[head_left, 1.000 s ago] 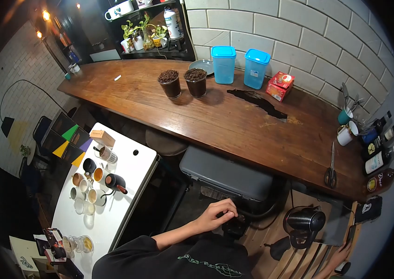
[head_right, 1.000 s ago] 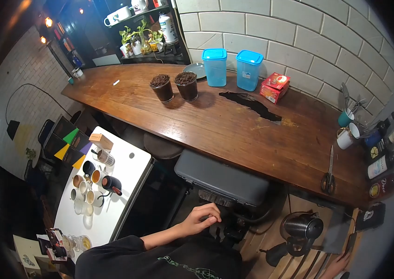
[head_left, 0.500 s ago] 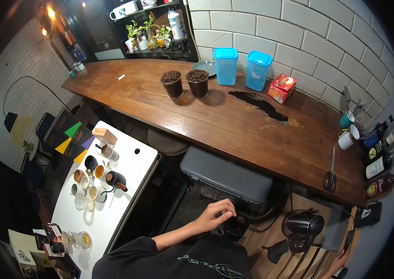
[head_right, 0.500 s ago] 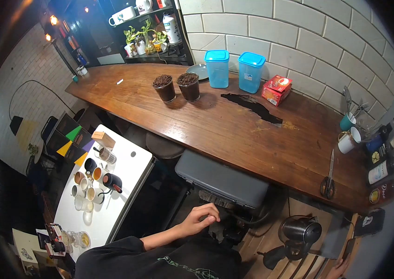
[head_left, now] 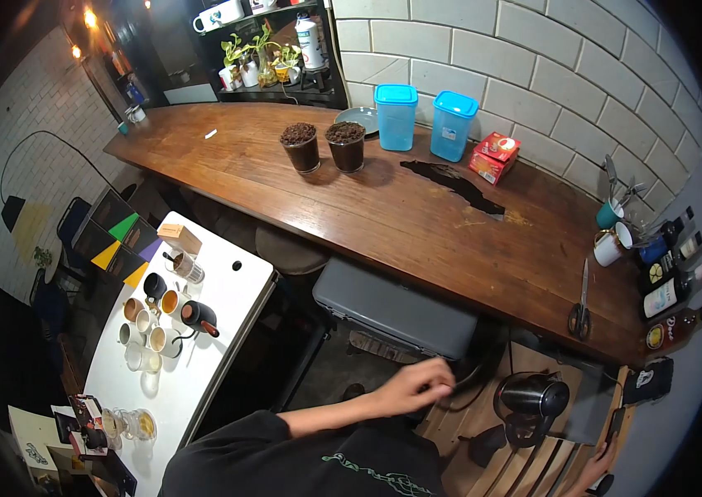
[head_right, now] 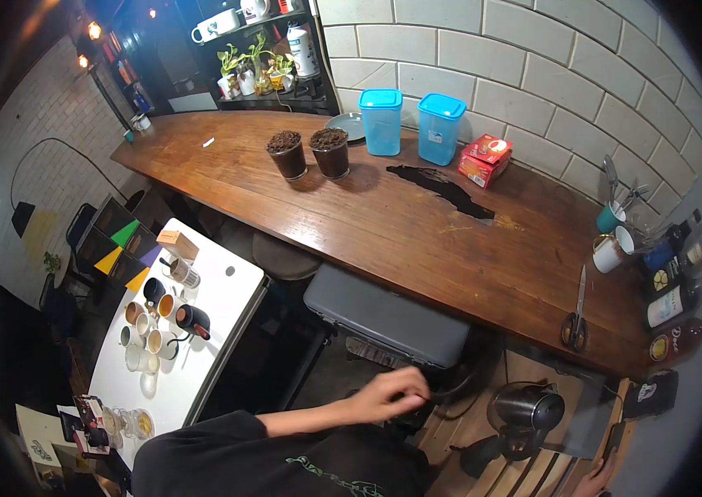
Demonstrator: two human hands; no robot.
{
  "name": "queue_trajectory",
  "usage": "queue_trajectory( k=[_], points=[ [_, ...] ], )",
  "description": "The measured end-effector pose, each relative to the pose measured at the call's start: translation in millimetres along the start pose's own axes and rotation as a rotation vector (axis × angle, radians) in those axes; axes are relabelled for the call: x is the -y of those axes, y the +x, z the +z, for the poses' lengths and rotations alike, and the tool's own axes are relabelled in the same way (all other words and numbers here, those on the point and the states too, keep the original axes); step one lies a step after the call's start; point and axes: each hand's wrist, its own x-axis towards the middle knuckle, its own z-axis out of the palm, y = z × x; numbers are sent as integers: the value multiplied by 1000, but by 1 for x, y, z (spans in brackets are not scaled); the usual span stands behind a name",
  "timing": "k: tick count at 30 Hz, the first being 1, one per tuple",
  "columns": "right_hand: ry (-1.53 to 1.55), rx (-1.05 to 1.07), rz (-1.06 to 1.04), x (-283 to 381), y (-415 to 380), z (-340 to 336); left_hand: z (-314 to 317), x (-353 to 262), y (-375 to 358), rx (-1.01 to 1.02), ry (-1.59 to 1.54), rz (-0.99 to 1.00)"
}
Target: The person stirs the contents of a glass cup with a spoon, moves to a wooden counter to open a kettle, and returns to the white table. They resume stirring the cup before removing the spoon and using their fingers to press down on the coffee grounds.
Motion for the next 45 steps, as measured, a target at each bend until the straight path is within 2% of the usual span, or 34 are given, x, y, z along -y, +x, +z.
queue_trajectory(
  k=[2,4,6,8,9,10,13,15,17,18,21,23,27,29,33,36,38,39,43,45],
  points=[
    [21,39,-40,-8,3,-2,40,-8,32,181,47,102],
    [-35,47,-62,2,3,-7,80,-7,54,307,82,334],
    [-122,18,-65,14,10,-17,106,-15,68,472,-49,356],
    [-132,-36,-86,17,15,-16,115,-23,69,465,-123,386],
    [24,-178,-139,0,23,0,115,-21,66,465,-124,365],
    [33,-176,-142,2,23,-11,117,-18,61,475,-137,343],
    [74,-118,-153,18,37,-49,105,-5,49,446,-79,222],
    [137,-69,-184,25,46,-53,91,-3,45,428,-62,164],
    [272,66,-257,28,45,-56,80,1,44,394,-70,136],
    [266,71,-253,26,45,-55,76,1,42,395,-29,44],
    [338,84,-263,28,51,-55,65,4,42,333,-20,63],
    [272,94,-140,35,48,-68,59,3,39,331,-52,22],
    [379,96,28,-15,50,-52,57,11,38,280,-55,20],
    [27,141,266,-22,59,-54,54,10,39,319,-32,-51],
    [43,75,229,-49,77,-52,45,7,40,318,-55,-115],
    [106,87,286,-40,88,-61,22,20,41,277,25,-67],
    [12,187,389,-71,90,-51,5,32,44,221,-52,-94],
    [-105,247,433,-61,87,-61,-6,33,47,258,-63,-150],
    [-52,217,385,7,110,-39,-52,47,63,338,-23,-136],
    [-23,202,348,41,126,-28,-75,48,69,312,-18,-128]
  ],
)
